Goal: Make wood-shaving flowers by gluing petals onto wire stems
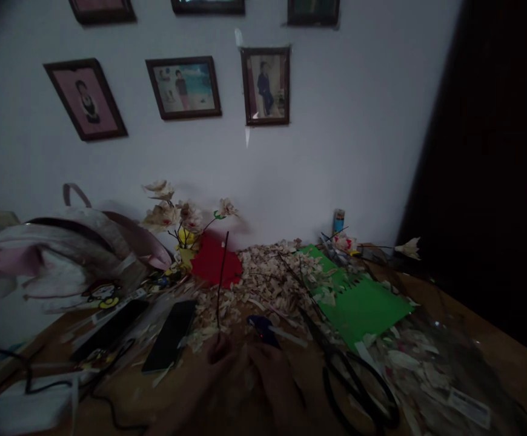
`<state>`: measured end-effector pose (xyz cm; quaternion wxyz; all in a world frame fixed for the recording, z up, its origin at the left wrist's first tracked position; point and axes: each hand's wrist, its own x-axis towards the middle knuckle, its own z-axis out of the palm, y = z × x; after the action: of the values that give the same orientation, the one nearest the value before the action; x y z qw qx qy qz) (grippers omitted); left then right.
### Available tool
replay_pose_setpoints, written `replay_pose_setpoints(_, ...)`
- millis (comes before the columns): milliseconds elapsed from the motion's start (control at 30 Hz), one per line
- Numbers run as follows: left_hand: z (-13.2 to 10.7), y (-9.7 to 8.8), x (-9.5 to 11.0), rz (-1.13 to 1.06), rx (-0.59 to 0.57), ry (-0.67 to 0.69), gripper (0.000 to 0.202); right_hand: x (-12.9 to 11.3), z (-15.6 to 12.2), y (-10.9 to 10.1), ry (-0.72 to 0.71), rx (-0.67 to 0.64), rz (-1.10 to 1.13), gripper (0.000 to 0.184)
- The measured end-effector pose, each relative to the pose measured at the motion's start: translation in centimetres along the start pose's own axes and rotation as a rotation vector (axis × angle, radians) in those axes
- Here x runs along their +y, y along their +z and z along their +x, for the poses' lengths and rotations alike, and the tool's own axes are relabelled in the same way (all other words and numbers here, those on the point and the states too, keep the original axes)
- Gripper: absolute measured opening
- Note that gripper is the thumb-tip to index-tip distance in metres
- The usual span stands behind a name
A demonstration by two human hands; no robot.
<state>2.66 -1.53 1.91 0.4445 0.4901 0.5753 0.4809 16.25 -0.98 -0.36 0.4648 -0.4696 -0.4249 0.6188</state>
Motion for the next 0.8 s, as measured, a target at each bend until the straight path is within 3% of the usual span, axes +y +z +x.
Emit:
replay_pose_setpoints(67, -0.3, 0.3, -0.2, -0.022, -0.093, 0.016, 0.023, -0.2, -0.2, 0.1, -0.003, 0.026, 0.005, 0.027)
replay_pose_setpoints(267, -0.3, 0.4, -1.0, -0.038, -0.110, 0.038, 0.025, -0.1, -0.3, 0.0, -0.089, -0.017, -0.090, 0.021)
replay_pose_setpoints(433, -0.2, 0.2, -1.3, 0.128, -0.049, 0.071, 0.021, 1.2, 0.5, -0.2, -0.204, -0.039, -0.258, 0.028)
replay_pose_setpoints(600, -0.6, 0.0, -1.9, 0.304, -0.045, 0.113, 0.019, 0.6, 0.2, -0.3, -0.220, -0.077, -0.384, 0.022)
replay_pose_setpoints(800, -1.0, -1.2, -2.2, 0.176, 0.040, 0.139, 0.025, 1.0, 0.0, -0.3, -0.259, -0.048, -0.451, 0.020)
